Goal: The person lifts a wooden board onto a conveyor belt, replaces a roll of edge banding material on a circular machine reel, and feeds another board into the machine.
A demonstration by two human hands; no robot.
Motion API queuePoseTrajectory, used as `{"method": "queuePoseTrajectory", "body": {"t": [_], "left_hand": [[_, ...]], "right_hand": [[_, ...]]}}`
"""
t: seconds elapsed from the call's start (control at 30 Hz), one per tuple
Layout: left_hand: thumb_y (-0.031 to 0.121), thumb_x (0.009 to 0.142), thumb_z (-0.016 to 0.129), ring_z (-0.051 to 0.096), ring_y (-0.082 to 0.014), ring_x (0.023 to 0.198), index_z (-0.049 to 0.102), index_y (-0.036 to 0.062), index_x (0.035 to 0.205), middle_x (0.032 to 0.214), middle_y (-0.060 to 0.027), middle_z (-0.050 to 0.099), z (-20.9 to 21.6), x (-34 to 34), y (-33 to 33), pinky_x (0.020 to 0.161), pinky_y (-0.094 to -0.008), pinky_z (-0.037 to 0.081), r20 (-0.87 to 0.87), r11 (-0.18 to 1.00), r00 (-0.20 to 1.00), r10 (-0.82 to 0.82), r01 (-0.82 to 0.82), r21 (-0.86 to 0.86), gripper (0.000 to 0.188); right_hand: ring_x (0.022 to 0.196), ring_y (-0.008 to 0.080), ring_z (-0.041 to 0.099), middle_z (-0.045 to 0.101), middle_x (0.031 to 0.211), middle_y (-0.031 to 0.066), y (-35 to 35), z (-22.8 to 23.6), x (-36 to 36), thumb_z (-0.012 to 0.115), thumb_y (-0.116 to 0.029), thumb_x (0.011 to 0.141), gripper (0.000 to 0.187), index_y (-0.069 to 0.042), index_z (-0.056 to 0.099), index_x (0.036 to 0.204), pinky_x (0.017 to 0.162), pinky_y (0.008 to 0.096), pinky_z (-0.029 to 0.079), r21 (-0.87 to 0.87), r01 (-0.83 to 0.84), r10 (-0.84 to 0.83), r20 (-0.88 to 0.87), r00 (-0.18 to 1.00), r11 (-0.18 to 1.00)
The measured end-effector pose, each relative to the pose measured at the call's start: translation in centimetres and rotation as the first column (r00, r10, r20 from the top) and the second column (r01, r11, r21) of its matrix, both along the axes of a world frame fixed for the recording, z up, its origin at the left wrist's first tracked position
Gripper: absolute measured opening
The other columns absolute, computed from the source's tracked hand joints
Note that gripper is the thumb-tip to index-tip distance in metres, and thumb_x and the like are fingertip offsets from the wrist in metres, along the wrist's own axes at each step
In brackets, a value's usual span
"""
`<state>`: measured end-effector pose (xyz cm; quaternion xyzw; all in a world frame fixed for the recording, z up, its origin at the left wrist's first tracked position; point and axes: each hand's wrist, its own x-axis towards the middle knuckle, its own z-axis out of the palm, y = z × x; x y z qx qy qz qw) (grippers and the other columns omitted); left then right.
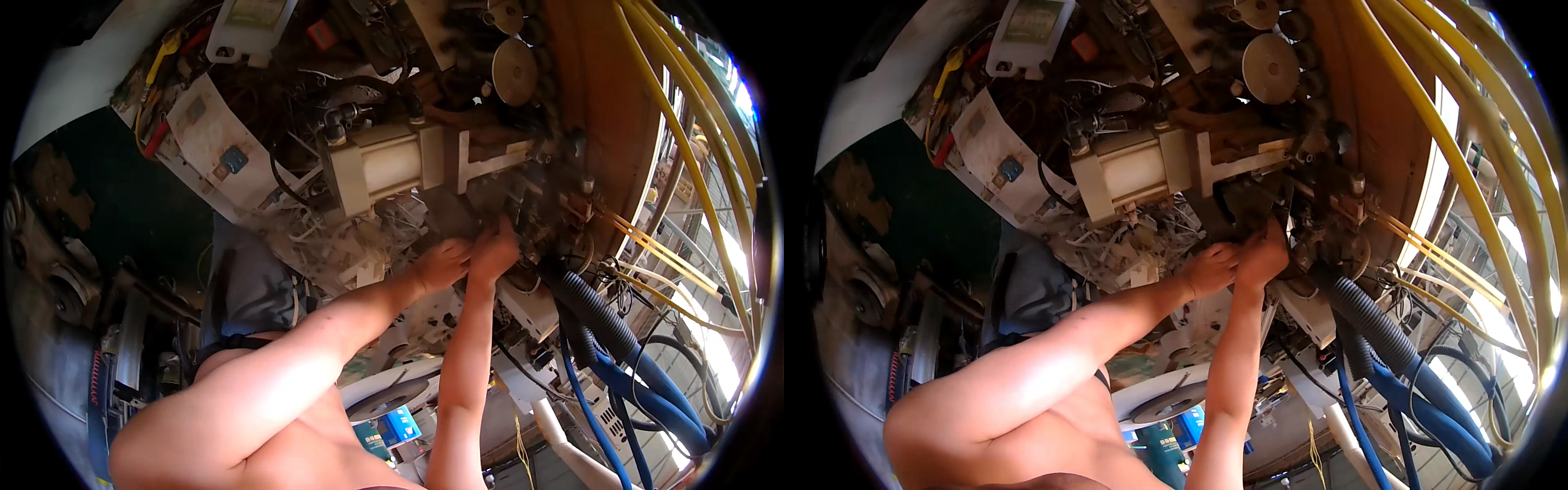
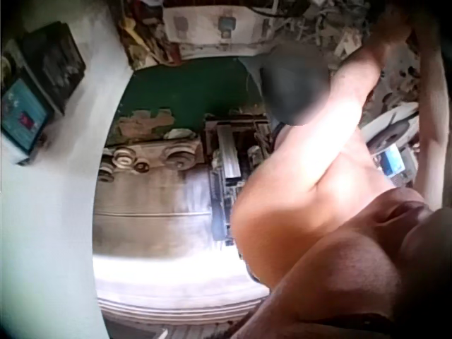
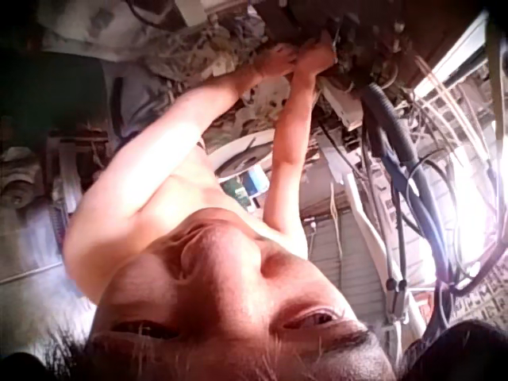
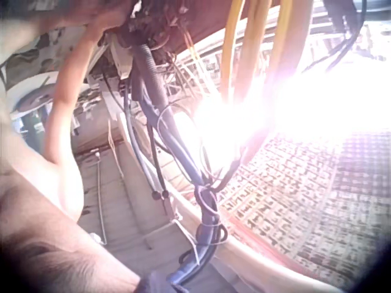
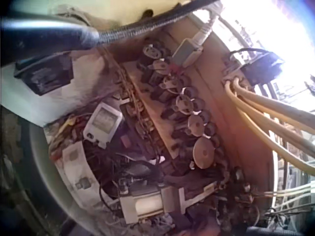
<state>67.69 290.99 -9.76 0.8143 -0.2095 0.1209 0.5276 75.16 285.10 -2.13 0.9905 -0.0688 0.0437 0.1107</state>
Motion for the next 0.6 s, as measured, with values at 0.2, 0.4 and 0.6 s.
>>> {"method": "queuePoseTrajectory", "body": {"t": [0.2,0.4,0.6], "left_hand": [[0.023,0.069,0.053,0.044,-0.0178,0.111,0.062,0.0137,0.09,0.11,-0.0011,0.054,-0.4,-0.2,-0.7,0.098,-0.0328,0.029,0.0,0.998,1.0,0.02,-0.02,0.057,0.025],[0.022,0.07,0.053,0.041,-0.018,0.115,0.062,0.0145,0.092,0.113,-0.0004,0.052,-0.2,-0.4,-0.8,0.099,-0.0329,0.028,-0.05,0.991,0.998,-0.043,0.049,0.123,0.026],[0.022,0.07,0.053,0.041,-0.0183,0.115,0.061,0.0132,0.095,0.111,-0.0013,0.051,-0.1,0.2,-0.3,0.098,-0.0328,0.028,0.003,0.989,1.0,-0.009,0.008,0.151,0.028]], "right_hand": [[0.069,0.0297,0.063,0.066,0.084,0.0112,0.7,0.6,-0.4,0.054,-0.014,0.084,0.018,-0.007,0.066,0.094,0.057,0.0371,0.049,0.003,0.11,-0.109,-0.033,0.993,0.994],[0.069,0.0291,0.063,0.066,0.082,0.0103,0.6,0.6,-0.2,0.054,-0.016,0.084,0.017,-0.009,0.067,0.092,0.057,0.0369,0.048,0.031,0.122,-0.121,-0.023,0.992,0.992],[0.07,0.0294,0.063,0.066,0.081,0.0118,1.4,1.4,0.3,0.054,-0.018,0.085,0.018,-0.007,0.067,0.092,0.058,0.0382,0.048,0.126,0.186,-0.182,-0.044,0.982,0.974]]}}
